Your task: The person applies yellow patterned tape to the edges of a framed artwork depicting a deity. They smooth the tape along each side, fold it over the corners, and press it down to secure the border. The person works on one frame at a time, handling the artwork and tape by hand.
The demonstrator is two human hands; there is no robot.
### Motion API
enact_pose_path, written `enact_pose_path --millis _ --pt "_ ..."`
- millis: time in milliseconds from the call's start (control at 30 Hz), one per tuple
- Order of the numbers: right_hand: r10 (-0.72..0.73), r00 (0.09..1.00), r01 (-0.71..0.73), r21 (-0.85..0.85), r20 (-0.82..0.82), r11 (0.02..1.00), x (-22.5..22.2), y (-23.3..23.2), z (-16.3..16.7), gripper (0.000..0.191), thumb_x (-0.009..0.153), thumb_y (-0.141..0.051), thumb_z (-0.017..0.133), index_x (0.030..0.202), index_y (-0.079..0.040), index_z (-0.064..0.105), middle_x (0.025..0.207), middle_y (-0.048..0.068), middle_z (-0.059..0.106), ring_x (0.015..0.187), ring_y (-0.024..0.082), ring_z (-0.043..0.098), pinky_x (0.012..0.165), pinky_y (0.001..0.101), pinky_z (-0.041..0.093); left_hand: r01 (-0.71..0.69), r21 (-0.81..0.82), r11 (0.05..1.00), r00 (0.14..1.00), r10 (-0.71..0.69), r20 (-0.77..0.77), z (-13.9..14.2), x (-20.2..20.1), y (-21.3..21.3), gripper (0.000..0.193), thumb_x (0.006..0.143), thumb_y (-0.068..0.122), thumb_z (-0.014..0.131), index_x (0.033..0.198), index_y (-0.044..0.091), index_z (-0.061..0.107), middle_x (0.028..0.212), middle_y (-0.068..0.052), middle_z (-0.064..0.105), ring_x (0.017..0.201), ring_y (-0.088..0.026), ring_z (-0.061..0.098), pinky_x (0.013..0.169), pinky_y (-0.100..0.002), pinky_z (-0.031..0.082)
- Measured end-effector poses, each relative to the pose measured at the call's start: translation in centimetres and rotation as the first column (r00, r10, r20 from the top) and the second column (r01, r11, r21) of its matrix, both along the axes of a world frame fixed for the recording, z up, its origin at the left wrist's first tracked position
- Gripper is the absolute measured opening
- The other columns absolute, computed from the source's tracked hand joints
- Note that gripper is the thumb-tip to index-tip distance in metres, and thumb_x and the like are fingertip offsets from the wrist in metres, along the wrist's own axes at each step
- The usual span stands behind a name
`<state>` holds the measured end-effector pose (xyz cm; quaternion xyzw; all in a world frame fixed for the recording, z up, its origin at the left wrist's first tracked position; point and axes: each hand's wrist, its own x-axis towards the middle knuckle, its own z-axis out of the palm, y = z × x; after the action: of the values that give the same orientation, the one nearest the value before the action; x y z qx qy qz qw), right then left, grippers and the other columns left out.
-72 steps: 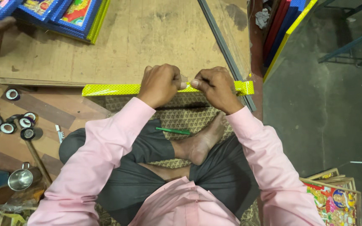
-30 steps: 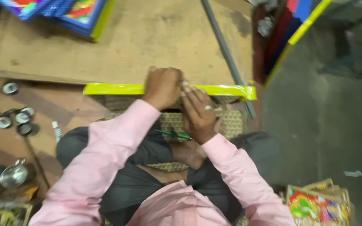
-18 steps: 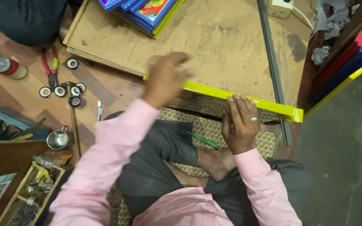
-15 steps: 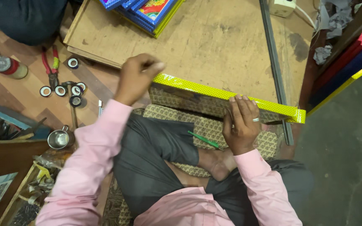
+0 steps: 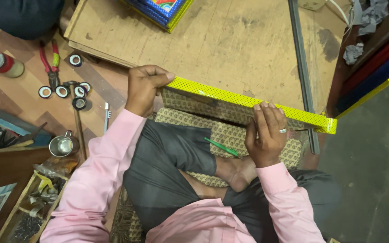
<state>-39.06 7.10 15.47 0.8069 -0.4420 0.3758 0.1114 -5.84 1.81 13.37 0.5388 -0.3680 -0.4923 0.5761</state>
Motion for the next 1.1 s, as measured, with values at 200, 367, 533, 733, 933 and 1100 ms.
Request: enact_pose_path --millis 200,367,533,733,933,1100 --pt "-0.025 0.999 0.025 0.032 0.029 0.999 0.8 0.5 1.1 0.034 0.090 -0.001 0.078 0.123 0.001 0.070 0.126 0.018 0.069 0.125 0.038 0.063 0.114 0.0504 0.046 -0.011 0.100 0.995 0.991 0.024 -0.128 1.0 -0.6 0.5 0.011 0.085 0.005 0.077 0.077 0.002 0.071 0.071 -0.003 0.069 0.053 -0.008 0.059 0.044 -0.024 0.046" --pt "0.007 0.997 -0.016 0.122 0.076 0.992 3.4 -0.3 4.2 0.036 0.088 -0.014 0.081 0.120 0.000 0.070 0.125 0.018 0.069 0.124 0.035 0.064 0.117 0.0542 0.036 -0.030 0.013 0.999 0.989 0.032 -0.147 0.8 -1.2 0.7 0.014 0.087 0.006 0.077 0.077 0.002 0.068 0.070 -0.001 0.065 0.053 -0.008 0.057 0.044 -0.025 0.047" --pt "0.242 0.969 -0.241 0.408 0.050 0.881 8.1 -6.4 6.3 0.037 0.089 -0.030 0.086 0.106 0.001 0.075 0.097 0.017 0.075 0.091 0.033 0.071 0.095 0.0484 0.047 -0.044 0.004 0.999 0.989 0.044 -0.143 0.2 -1.6 0.7 0.015 0.087 0.007 0.077 0.078 0.002 0.068 0.070 -0.001 0.064 0.053 -0.007 0.055 0.044 -0.024 0.046" --pt "0.150 0.915 -0.400 0.789 0.374 0.466 10.0 -9.8 5.5 0.033 0.088 -0.029 0.081 0.074 -0.001 0.071 0.059 0.001 0.060 0.057 0.006 0.050 0.050 0.0297 0.041 -0.035 0.003 0.999 0.986 0.035 -0.160 -0.2 -1.5 0.8 0.013 0.087 0.009 0.076 0.079 0.002 0.069 0.070 -0.001 0.067 0.054 -0.007 0.058 0.046 -0.023 0.047" --pt "0.061 0.955 -0.290 0.869 0.291 0.401 9.8 -10.7 4.3 0.035 0.089 -0.030 0.080 0.072 -0.002 0.068 0.057 0.000 0.056 0.055 0.007 0.046 0.051 0.0307 0.038 -0.035 0.049 0.998 0.980 0.044 -0.196 0.0 -1.4 0.7 0.014 0.087 0.009 0.078 0.078 0.001 0.069 0.072 -0.003 0.067 0.056 -0.009 0.060 0.046 -0.024 0.048" --pt "0.135 0.971 -0.236 0.721 0.196 0.652 10.3 -9.1 5.1 0.024 0.093 -0.024 0.078 0.084 -0.003 0.073 0.067 0.011 0.063 0.060 0.020 0.059 0.057 0.0370 0.046 -0.048 0.092 0.995 0.973 0.067 -0.219 0.7 -1.7 1.1 0.014 0.087 0.010 0.077 0.079 0.002 0.069 0.075 -0.004 0.071 0.060 -0.010 0.066 0.052 -0.026 0.058"
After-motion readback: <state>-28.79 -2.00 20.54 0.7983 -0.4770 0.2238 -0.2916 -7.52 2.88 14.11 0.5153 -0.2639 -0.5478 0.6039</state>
